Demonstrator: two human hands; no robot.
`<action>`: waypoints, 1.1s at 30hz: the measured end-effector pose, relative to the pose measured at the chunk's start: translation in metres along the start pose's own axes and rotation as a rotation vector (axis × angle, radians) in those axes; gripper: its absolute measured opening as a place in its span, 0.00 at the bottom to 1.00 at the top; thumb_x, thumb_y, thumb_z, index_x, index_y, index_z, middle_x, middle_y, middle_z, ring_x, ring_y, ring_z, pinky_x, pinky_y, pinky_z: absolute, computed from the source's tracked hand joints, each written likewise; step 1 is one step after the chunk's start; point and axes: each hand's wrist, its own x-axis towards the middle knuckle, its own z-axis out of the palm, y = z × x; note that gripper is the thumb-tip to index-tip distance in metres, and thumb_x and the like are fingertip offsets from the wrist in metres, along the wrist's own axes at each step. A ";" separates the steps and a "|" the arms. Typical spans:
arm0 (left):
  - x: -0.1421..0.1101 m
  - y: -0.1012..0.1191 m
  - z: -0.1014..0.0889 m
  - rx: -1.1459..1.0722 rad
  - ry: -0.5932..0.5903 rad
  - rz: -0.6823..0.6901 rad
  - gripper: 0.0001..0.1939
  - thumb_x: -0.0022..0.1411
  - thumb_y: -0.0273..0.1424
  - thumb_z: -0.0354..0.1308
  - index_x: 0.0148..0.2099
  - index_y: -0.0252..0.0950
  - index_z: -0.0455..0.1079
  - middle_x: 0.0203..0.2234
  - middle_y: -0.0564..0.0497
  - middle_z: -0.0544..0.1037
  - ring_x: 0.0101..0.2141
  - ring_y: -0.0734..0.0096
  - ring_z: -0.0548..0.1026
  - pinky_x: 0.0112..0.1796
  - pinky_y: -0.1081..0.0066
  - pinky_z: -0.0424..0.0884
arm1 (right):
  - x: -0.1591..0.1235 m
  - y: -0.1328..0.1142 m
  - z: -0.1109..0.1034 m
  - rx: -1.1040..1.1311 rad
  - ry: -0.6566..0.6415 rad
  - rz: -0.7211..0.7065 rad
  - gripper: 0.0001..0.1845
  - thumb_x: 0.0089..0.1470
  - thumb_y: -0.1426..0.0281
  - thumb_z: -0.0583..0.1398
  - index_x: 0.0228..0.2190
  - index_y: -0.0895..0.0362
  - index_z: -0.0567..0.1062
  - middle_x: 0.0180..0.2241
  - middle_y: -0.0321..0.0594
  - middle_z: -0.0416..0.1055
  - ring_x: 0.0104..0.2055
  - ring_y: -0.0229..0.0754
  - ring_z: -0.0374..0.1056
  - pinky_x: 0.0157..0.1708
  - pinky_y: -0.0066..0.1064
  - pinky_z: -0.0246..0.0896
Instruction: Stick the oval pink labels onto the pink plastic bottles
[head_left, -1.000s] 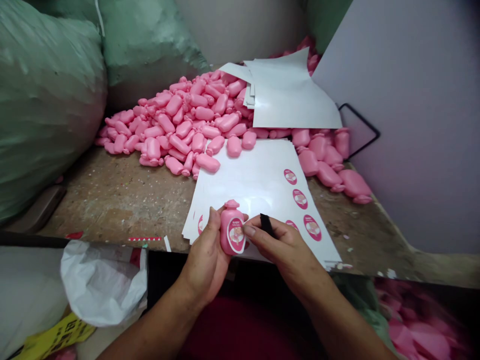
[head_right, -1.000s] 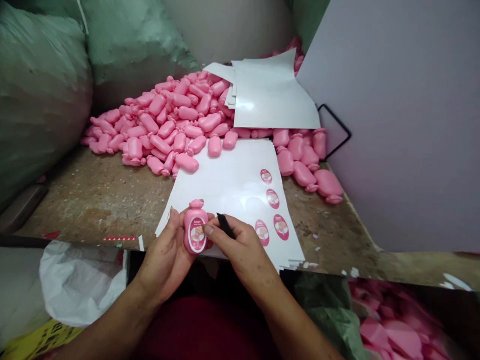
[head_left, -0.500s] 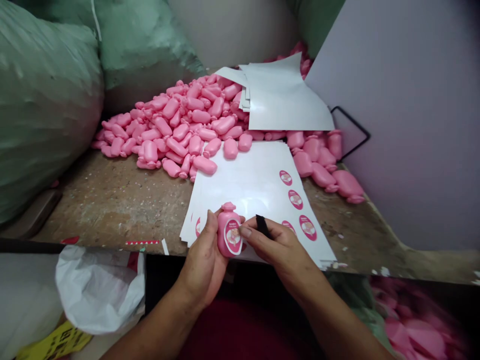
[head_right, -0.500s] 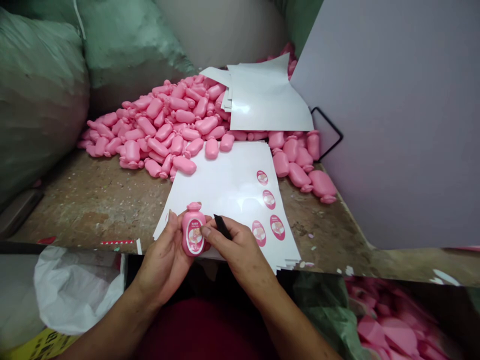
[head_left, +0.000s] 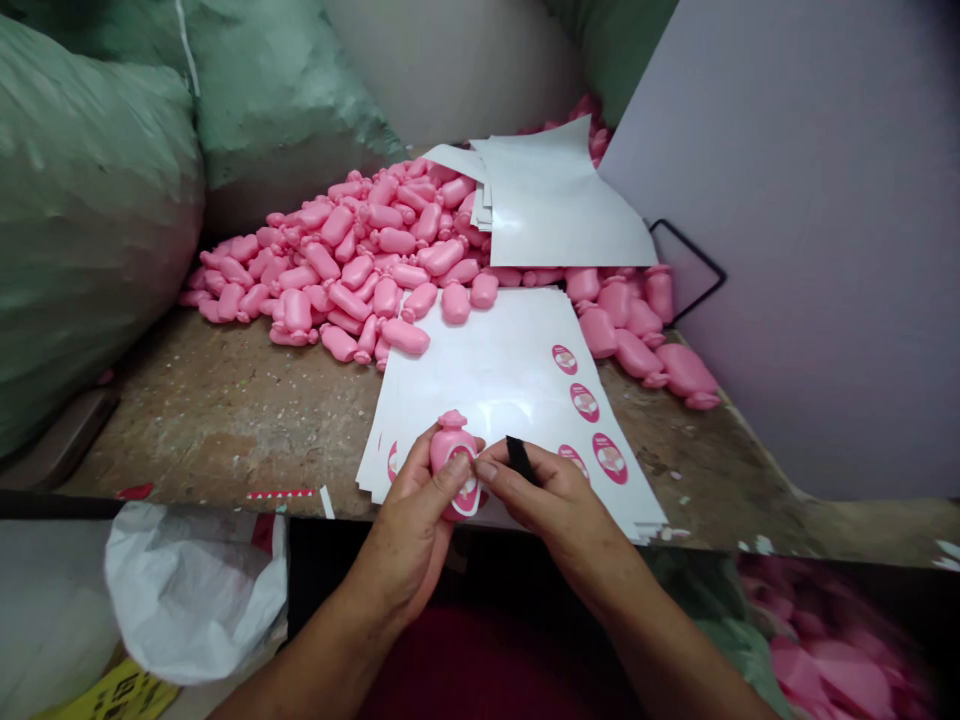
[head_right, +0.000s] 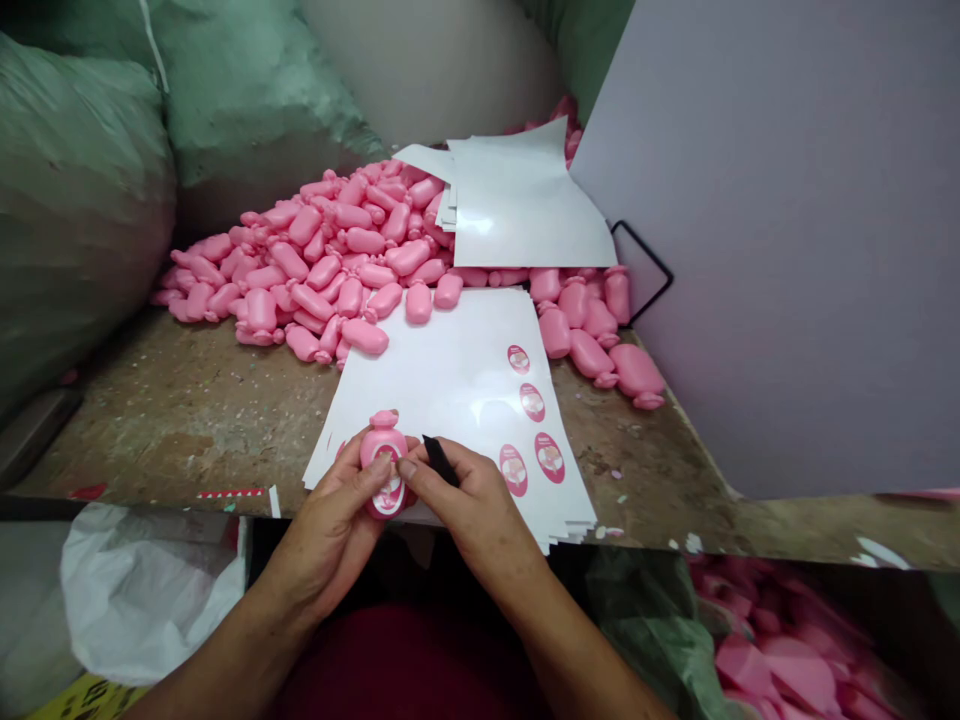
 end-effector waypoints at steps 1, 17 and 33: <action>0.000 0.000 0.000 0.003 0.000 -0.001 0.23 0.56 0.36 0.69 0.53 0.39 0.71 0.39 0.51 0.78 0.44 0.69 0.75 0.51 0.67 0.65 | 0.000 0.000 0.000 0.006 0.000 -0.004 0.15 0.52 0.56 0.63 0.24 0.55 0.74 0.18 0.28 0.55 0.22 0.34 0.51 0.25 0.29 0.52; -0.004 0.002 0.002 0.028 -0.018 -0.032 0.28 0.52 0.30 0.71 0.55 0.40 0.69 0.40 0.52 0.77 0.42 0.73 0.73 0.49 0.72 0.64 | -0.002 0.001 -0.001 -0.001 0.005 0.018 0.12 0.50 0.60 0.62 0.25 0.56 0.73 0.20 0.29 0.58 0.24 0.35 0.53 0.28 0.29 0.54; 0.001 -0.001 0.000 -0.018 -0.006 0.027 0.20 0.61 0.40 0.64 0.52 0.37 0.72 0.39 0.48 0.79 0.48 0.61 0.75 0.54 0.61 0.65 | 0.000 0.003 0.001 0.045 -0.003 -0.004 0.13 0.51 0.59 0.63 0.26 0.55 0.72 0.20 0.29 0.57 0.23 0.35 0.53 0.26 0.28 0.52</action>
